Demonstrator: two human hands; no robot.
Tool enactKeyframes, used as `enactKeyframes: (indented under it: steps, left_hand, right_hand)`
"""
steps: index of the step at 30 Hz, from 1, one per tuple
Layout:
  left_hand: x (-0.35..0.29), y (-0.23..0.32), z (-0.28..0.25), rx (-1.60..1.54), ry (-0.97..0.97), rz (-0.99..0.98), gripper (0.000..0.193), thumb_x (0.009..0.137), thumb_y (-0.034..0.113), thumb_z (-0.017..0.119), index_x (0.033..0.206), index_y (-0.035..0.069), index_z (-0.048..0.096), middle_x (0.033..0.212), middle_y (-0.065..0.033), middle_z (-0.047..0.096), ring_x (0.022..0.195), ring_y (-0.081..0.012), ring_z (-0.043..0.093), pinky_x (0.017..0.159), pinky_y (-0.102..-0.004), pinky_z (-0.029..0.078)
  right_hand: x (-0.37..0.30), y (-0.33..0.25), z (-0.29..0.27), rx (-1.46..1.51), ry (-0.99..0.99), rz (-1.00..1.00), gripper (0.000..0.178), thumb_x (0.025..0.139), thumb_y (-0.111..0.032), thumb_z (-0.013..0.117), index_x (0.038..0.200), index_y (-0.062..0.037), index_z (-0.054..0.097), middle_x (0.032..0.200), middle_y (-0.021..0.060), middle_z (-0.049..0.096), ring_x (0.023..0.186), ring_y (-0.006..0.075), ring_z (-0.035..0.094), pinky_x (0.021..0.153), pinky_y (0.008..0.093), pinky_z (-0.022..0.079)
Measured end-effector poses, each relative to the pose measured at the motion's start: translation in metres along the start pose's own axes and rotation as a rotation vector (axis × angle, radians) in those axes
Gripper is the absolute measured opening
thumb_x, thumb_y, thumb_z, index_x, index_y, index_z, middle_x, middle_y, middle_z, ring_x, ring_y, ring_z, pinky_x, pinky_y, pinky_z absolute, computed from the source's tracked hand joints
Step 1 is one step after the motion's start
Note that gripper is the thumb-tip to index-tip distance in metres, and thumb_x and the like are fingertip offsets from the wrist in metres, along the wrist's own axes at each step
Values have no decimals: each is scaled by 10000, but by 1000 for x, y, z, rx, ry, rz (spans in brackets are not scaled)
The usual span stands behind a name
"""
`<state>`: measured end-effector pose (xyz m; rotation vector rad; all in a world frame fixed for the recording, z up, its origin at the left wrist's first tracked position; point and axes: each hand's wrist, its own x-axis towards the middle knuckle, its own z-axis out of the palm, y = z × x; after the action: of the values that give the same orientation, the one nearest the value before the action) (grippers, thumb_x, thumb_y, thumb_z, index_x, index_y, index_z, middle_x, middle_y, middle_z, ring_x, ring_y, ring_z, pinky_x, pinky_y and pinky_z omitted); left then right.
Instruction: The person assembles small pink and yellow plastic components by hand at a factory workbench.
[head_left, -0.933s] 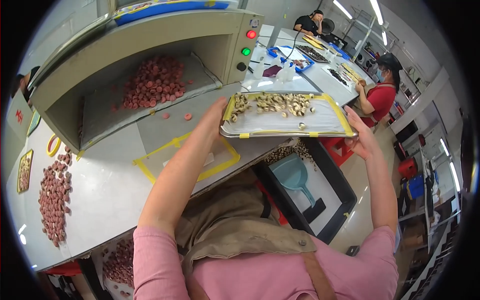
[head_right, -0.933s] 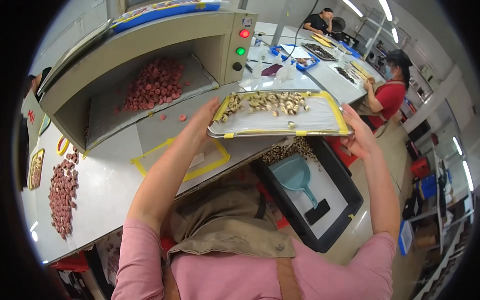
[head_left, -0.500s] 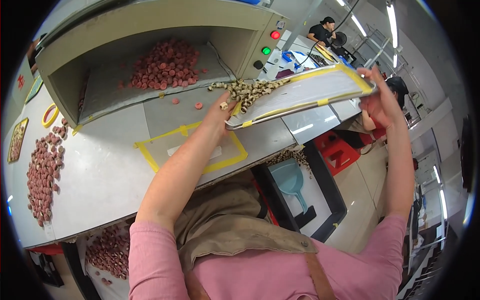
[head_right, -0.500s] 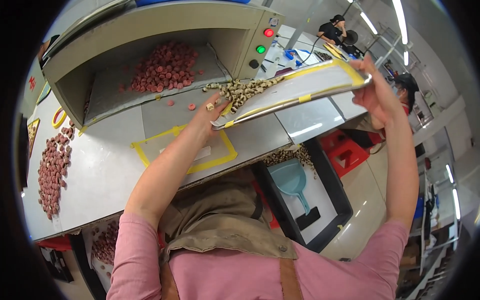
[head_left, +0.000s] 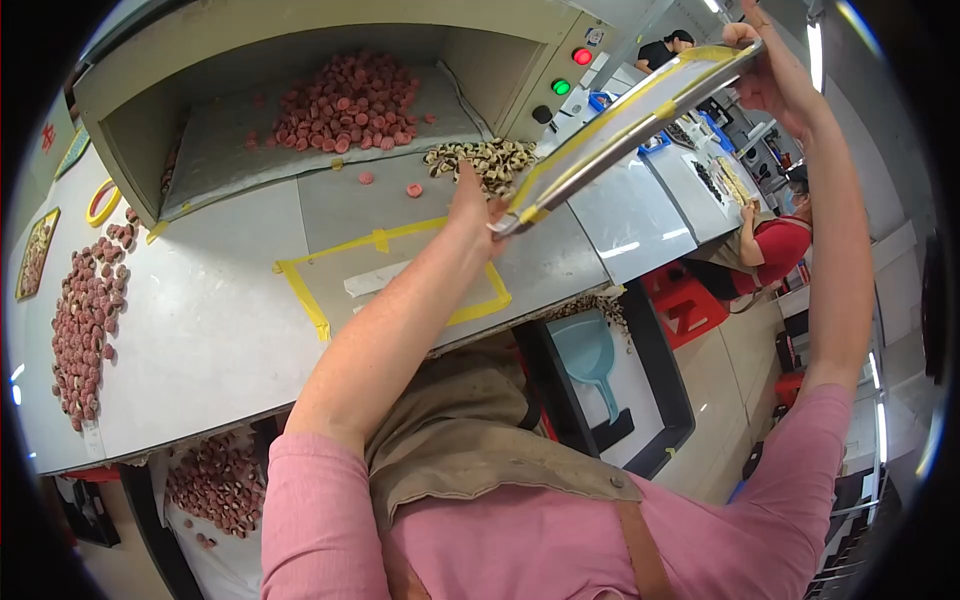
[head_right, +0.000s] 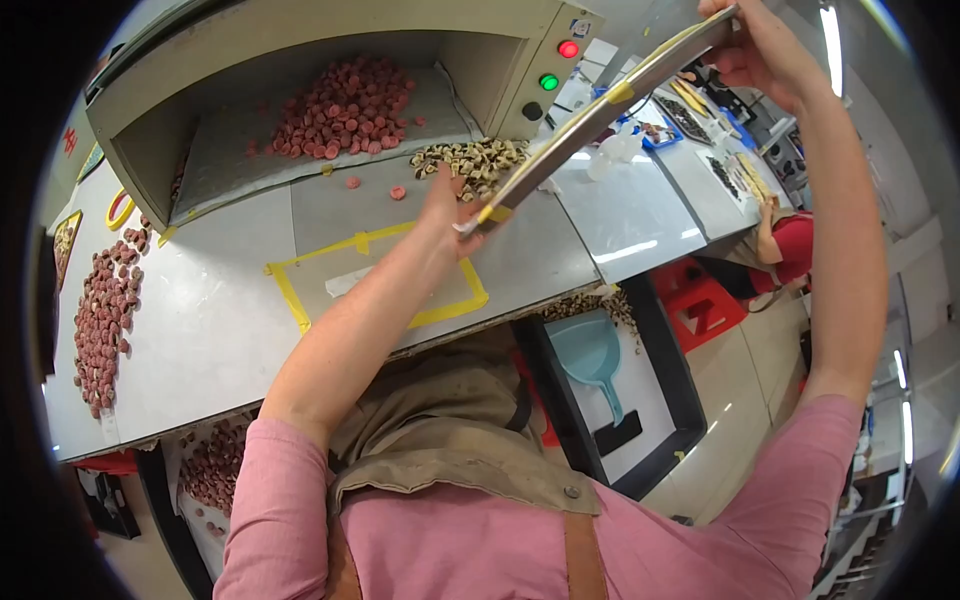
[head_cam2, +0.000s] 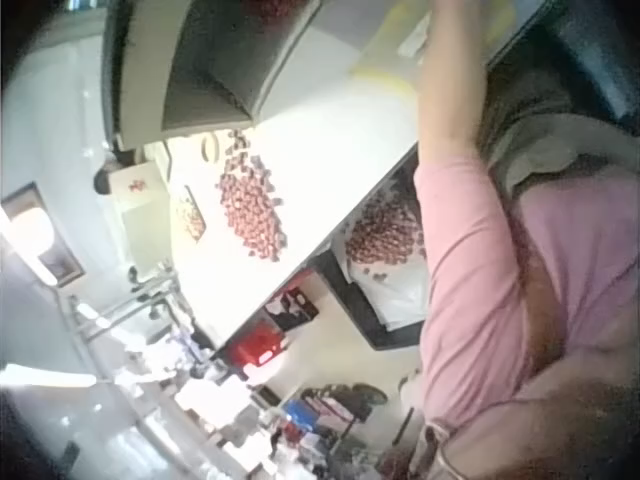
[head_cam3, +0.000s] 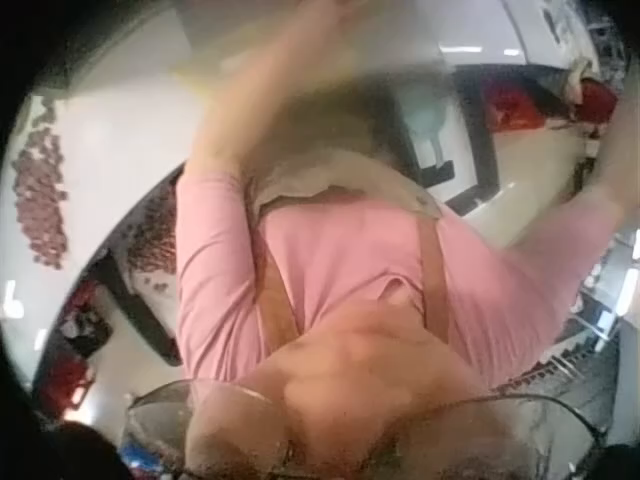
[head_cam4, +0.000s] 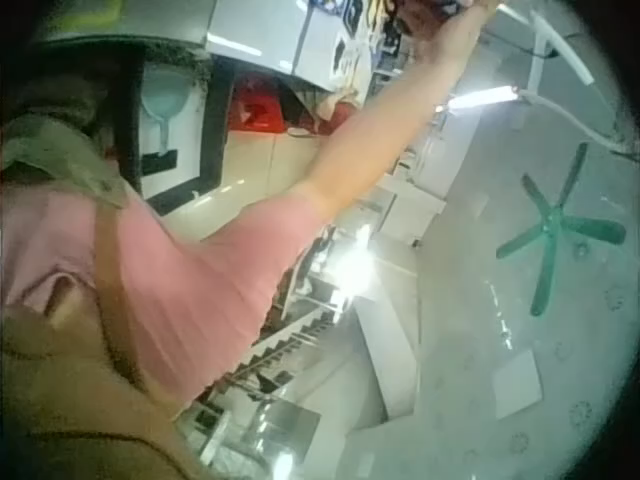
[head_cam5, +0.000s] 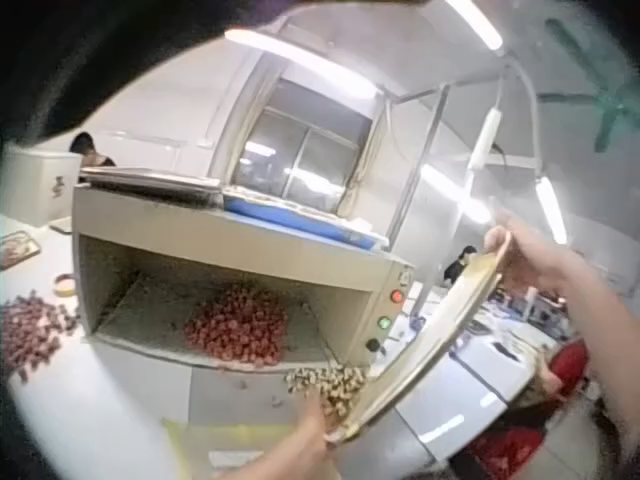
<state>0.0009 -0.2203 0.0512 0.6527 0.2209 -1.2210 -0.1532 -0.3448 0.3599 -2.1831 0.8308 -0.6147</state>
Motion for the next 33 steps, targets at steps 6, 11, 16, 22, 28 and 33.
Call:
enactKeyframes:
  steps: [6, 11, 16, 22, 28, 33]
  left_hand:
    - [-20, -30, 41, 168, -193, -26, 864, 915, 702, 236, 1297, -38, 467, 1198, -182, 586, 1107, -279, 589, 935, -412, 484]
    - [51, -34, 38, 131, -298, -65, 619, 983, 442, 415, 1442, 77, 217, 1245, -191, 520, 1128, -319, 555, 890, -446, 497]
    - [70, -28, 38, 338, -200, 11, 610, 939, 215, 567, 1442, 212, 221, 1098, -118, 548, 977, -214, 579, 820, -359, 523]
    - [13, -12, 66, 706, -253, 49, 520, 956, 210, 531, 1426, 134, 324, 1181, -77, 572, 986, -161, 580, 833, -295, 498]
    - [-58, 18, 67, 797, -114, 214, 474, 947, 185, 538, 1395, 115, 400, 1154, -52, 601, 936, -124, 584, 801, -271, 490]
    - [-109, 31, 31, 803, 48, 376, 458, 940, 180, 552, 1374, 95, 429, 1112, -34, 607, 920, -104, 575, 777, -248, 467]
  right_hand:
    - [-35, 24, -63, 4, 85, -206, 439, 930, -579, 457, 1031, -170, 581, 818, -43, 543, 629, 43, 516, 524, 213, 443]
    - [-134, 109, -117, 307, 322, -49, 265, 934, -359, 530, 1053, -126, 570, 930, -64, 568, 845, 65, 584, 714, 224, 498]
    - [-236, 249, -166, 826, 482, 29, 187, 916, -281, 564, 1017, -123, 565, 906, -27, 595, 831, 90, 604, 719, 248, 510]
    - [-255, 369, -133, 921, 857, 75, 98, 916, -192, 543, 988, -138, 504, 935, -26, 560, 831, 81, 579, 618, 226, 460]
    - [-170, 478, -117, 674, 965, 91, 134, 917, -160, 513, 1044, -123, 491, 936, -7, 529, 775, 89, 521, 586, 232, 412]
    - [-84, 536, -128, 691, 1042, 183, 325, 918, -192, 566, 1221, -98, 494, 985, 7, 541, 780, 87, 524, 563, 224, 406]
